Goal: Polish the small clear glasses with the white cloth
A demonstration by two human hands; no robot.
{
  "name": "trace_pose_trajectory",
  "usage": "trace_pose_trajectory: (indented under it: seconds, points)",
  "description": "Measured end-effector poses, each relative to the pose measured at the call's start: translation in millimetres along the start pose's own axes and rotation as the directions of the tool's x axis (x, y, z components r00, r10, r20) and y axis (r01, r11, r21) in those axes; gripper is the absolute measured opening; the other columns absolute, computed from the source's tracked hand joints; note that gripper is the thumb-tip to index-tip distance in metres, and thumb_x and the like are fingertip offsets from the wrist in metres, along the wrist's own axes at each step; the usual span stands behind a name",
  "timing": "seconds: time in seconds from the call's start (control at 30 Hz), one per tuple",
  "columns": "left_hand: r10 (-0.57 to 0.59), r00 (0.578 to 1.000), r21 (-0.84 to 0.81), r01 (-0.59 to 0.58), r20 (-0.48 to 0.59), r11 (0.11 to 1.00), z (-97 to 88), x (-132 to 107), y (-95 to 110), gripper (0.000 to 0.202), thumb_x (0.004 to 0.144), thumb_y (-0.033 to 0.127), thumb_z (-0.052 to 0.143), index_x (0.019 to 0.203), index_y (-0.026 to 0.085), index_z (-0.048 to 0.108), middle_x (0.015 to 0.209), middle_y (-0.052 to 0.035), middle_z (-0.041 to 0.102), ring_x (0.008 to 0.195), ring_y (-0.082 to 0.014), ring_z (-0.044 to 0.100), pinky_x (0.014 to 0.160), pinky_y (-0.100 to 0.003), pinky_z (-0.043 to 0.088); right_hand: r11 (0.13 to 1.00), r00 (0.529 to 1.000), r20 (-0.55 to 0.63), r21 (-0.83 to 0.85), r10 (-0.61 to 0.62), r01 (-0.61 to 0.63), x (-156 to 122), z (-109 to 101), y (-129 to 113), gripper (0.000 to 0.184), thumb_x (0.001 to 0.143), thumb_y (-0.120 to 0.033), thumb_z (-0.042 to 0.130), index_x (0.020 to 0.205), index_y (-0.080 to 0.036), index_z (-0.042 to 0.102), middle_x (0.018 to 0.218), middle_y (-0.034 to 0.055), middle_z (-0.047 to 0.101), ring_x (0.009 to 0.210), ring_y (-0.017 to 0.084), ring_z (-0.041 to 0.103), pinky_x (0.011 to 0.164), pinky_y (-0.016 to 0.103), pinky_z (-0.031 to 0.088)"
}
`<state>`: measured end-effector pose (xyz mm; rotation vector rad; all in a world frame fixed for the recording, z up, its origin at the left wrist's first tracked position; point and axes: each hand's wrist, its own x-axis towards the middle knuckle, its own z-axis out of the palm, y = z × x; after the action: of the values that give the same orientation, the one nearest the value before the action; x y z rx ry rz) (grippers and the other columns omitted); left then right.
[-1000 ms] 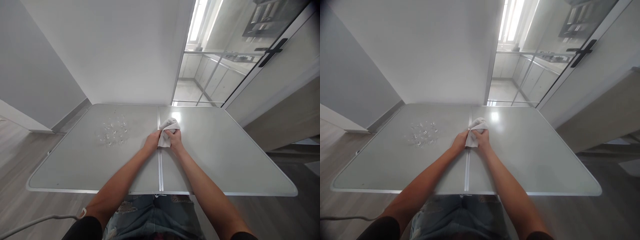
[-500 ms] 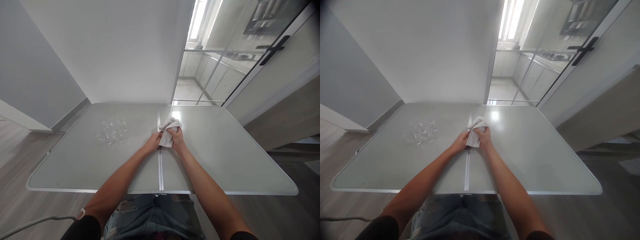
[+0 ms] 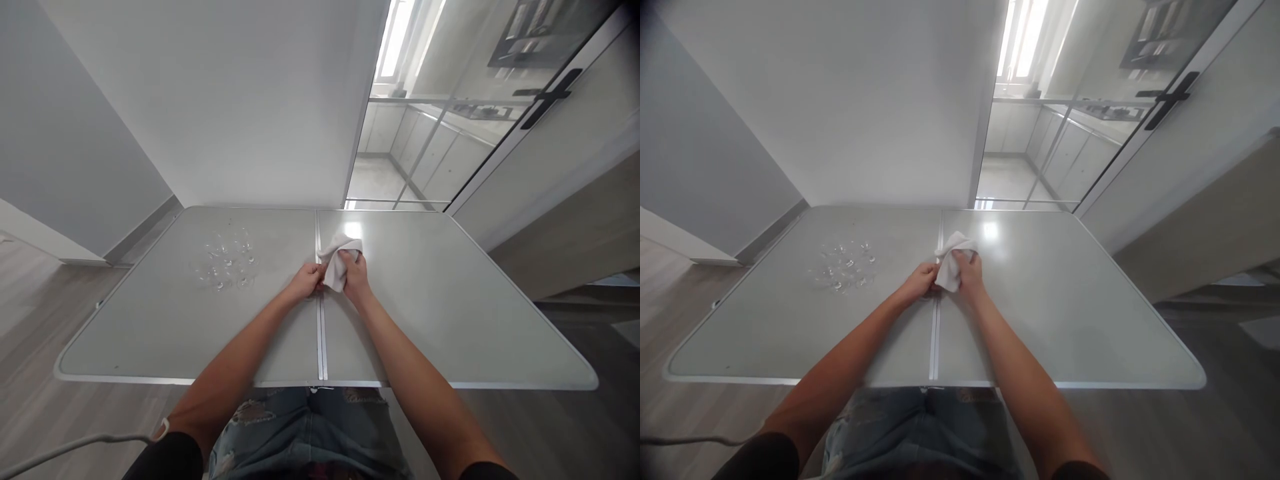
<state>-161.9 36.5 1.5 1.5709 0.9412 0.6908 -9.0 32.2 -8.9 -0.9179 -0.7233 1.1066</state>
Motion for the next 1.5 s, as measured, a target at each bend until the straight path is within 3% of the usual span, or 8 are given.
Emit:
trace_pose_trajectory:
  seconds: [0.13, 0.3, 0.6, 0.73, 1.0, 1.2, 1.37, 1.5]
  points:
    - [0.220, 0.952, 0.689, -0.012, -0.215, 0.725, -3.9, -1, -4, 0.021, 0.086, 0.017, 0.056, 0.102, 0.020, 0.069, 0.082, -0.0070, 0.070, 0.076, -0.0231, 0.064, 0.067, -0.029, 0.041, 0.934, 0.973, -0.046, -0.292, -0.227, 0.204, -2, 5, 0, 0.034, 0.079, -0.051, 0.071, 0.092, -0.019, 0.069, 0.086, 0.0041, 0.070, 0.084, 0.021, 0.063, 0.071, 0.030, 0.052]
    - [0.313, 0.918, 0.861, 0.057, -0.245, 0.505, -10.4, -1, -6, 0.036, 0.091, 0.010, 0.048, 0.120, 0.020, 0.067, 0.094, -0.0111, 0.076, 0.081, -0.0237, 0.068, 0.075, -0.032, 0.043, 0.829, 0.922, -0.080, -0.472, -0.379, 0.300, -9, 4, -3, 0.026, 0.083, -0.047, 0.068, 0.077, -0.022, 0.067, 0.079, 0.0054, 0.066, 0.087, 0.024, 0.061, 0.073, 0.032, 0.049]
    - [0.321, 0.947, 0.897, -0.144, 0.002, 0.418, -32.9, -3, -2, 0.025, 0.098, 0.031, 0.052, 0.105, 0.019, 0.072, 0.082, -0.0118, 0.074, 0.073, -0.0245, 0.066, 0.069, -0.032, 0.041, 0.957, 0.989, 0.139, -0.274, -0.056, 0.093, -2, -2, -8, 0.030, 0.086, -0.048, 0.065, 0.101, -0.023, 0.064, 0.089, -0.0008, 0.064, 0.080, 0.015, 0.057, 0.074, 0.026, 0.047]
    - [0.333, 0.942, 0.891, -0.126, -0.031, 0.437, -43.8, -6, -1, 0.032, 0.099, 0.041, 0.052, 0.114, 0.022, 0.072, 0.087, -0.0106, 0.076, 0.077, -0.0244, 0.068, 0.068, -0.031, 0.040, 0.921, 0.966, 0.231, -0.339, -0.116, 0.191, 5, -6, -14, 0.023, 0.085, -0.043, 0.067, 0.094, -0.021, 0.066, 0.089, 0.0002, 0.065, 0.082, 0.016, 0.057, 0.078, 0.027, 0.046]
    - [0.392, 0.902, 0.871, -0.036, -0.183, 0.490, -40.1, -2, -6, 0.032, 0.101, 0.040, 0.049, 0.116, 0.021, 0.071, 0.087, -0.0092, 0.077, 0.073, -0.0212, 0.067, 0.068, -0.030, 0.038, 0.738, 0.839, -0.226, -0.619, -0.495, 0.269, 19, -25, -18, 0.018, 0.086, -0.031, 0.057, 0.090, -0.017, 0.068, 0.081, 0.0015, 0.064, 0.079, 0.017, 0.056, 0.077, 0.028, 0.044]
    - [0.407, 0.895, 0.862, -0.054, -0.182, 0.504, -37.7, -2, -5, 0.029, 0.100, 0.038, 0.052, 0.116, 0.021, 0.069, 0.090, -0.0097, 0.078, 0.072, -0.0202, 0.067, 0.072, -0.031, 0.039, 0.903, 0.859, -0.374, -0.377, -0.351, 0.205, 27, -28, -3, 0.018, 0.079, -0.027, 0.056, 0.087, -0.018, 0.069, 0.084, 0.0026, 0.067, 0.079, 0.016, 0.061, 0.073, 0.027, 0.049]
    - [0.410, 0.892, 0.862, -0.046, -0.192, 0.505, -41.5, -2, -8, 0.029, 0.101, 0.038, 0.051, 0.117, 0.020, 0.068, 0.093, -0.0104, 0.078, 0.075, -0.0209, 0.069, 0.074, -0.032, 0.040, 0.848, 0.883, -0.199, -0.429, -0.424, 0.310, 26, -31, -5, 0.013, 0.077, -0.025, 0.058, 0.078, -0.019, 0.069, 0.088, 0.0039, 0.066, 0.079, 0.017, 0.060, 0.074, 0.031, 0.048]
    - [0.424, 0.883, 0.871, -0.036, -0.202, 0.490, -47.0, -2, -6, 0.031, 0.101, 0.038, 0.051, 0.120, 0.020, 0.067, 0.093, -0.0110, 0.078, 0.079, -0.0211, 0.070, 0.076, -0.032, 0.040, 0.550, 0.825, 0.341, -0.622, -0.451, 0.558, 23, -37, -24, 0.013, 0.075, -0.017, 0.057, 0.064, -0.020, 0.065, 0.104, 0.0061, 0.063, 0.094, 0.020, 0.058, 0.082, 0.033, 0.043]
